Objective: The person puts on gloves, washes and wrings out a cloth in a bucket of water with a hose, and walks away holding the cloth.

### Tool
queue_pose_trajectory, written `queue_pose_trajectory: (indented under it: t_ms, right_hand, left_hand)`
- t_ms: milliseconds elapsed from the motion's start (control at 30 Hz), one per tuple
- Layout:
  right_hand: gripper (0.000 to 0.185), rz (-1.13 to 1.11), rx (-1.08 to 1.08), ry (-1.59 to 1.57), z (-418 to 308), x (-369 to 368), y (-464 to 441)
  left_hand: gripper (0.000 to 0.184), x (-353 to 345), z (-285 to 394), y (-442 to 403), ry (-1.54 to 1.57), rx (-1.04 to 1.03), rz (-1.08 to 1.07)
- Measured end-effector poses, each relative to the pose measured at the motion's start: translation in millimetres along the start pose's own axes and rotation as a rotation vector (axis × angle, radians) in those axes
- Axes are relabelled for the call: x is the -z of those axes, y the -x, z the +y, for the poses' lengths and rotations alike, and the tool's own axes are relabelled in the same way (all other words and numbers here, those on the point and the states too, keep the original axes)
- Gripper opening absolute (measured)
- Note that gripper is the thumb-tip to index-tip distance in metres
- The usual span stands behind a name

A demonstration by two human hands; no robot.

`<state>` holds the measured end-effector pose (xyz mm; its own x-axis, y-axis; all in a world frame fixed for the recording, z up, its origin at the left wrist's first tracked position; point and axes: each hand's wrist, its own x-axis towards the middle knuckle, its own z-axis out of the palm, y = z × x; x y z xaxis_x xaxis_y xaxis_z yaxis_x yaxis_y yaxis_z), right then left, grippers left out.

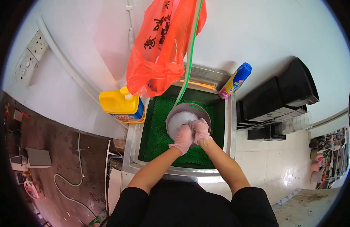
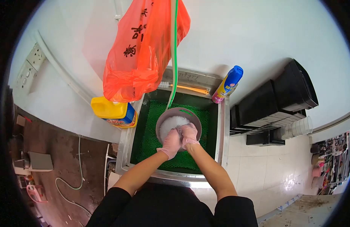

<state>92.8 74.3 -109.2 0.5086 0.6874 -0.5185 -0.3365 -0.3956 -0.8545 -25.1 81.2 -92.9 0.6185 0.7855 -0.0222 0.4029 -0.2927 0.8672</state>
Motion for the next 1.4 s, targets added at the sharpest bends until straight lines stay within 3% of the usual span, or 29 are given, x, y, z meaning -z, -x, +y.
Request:
queue_pose_trajectory:
  t_ms: [100, 267, 367, 400, 500, 533, 633, 733, 800, 867, 1033, 1167, 1267, 1300, 1400]
  right_hand:
    - [0.012, 0.265, -0.068, -0.257, -1.3, -6.7, 27.1]
    - [0.017, 0.321, -0.178, -0.400, -14.2, -11.7, 55.9]
    - [0.024, 0.035, -0.182, -0.495, -32.1, -6.8, 76.4]
    - [0.024, 0.045, -0.179, -0.502, -30.9, -1.3, 76.4]
    - [0.021, -0.017, 0.013, -0.466, -17.4, 29.1, 74.7]
    - [0.021, -0.009, 0.014, -0.467, -13.4, 41.1, 74.6]
    - [0.025, 0.241, 0.070, -0.385, 8.5, 78.9, 80.9]
    - [0.029, 0.179, -0.095, -0.261, 58.9, 102.8, 76.6]
    - [0.031, 0.146, -0.169, -0.200, 53.9, 93.5, 89.5]
    - [0.032, -0.002, -0.383, -0.468, 51.5, 67.1, 106.9]
    - [0.033, -0.157, -0.407, -0.842, 61.6, 39.2, 100.7]
    - [0.034, -0.077, -0.373, -0.607, 56.0, 49.9, 95.1]
    - [0.035, 0.169, -0.159, -0.088, 26.3, 52.8, 96.0]
    - [0.035, 0.166, -0.156, -0.080, 31.5, 63.3, 85.1]
    - [0.039, -0.089, 0.321, 0.452, 63.2, 103.8, 37.2]
  left_hand:
    - [0.037, -6.4, -8.2, 13.7, -0.231, -0.070, 0.121]
    - [0.039, 3.6, 4.5, 22.2, -0.304, -0.039, 0.103]
    - [0.046, 31.6, 31.2, 24.7, -0.136, 0.013, -0.072]
    - [0.046, 34.2, 31.6, 26.2, -0.137, 0.005, -0.083]
    - [0.056, 43.9, 27.8, 33.2, -0.422, 0.008, 0.165]
    - [0.056, 54.9, 33.0, 32.8, -0.419, 0.004, 0.159]
    - [0.059, 87.0, 46.8, 31.7, -0.375, 0.194, -0.547]
    - [0.058, 80.9, 47.6, 46.4, -0.591, 0.047, -0.619]
    - [0.058, 75.4, 47.8, 49.4, -0.699, -0.036, -0.646]
    - [0.054, 65.1, 42.6, 46.7, -0.583, -0.048, -0.611]
    - [0.043, 53.5, 18.1, 50.1, -0.398, -0.216, -0.428]
    - [0.033, 31.1, 3.6, 51.6, -0.344, -0.208, -0.378]
    - [0.029, 18.2, 10.5, 53.9, -0.283, -0.216, -0.345]
    - [0.026, 14.6, 13.7, 52.5, -0.254, -0.217, -0.327]
    - [0.025, 11.8, 28.1, 48.9, -0.204, -0.232, -0.253]
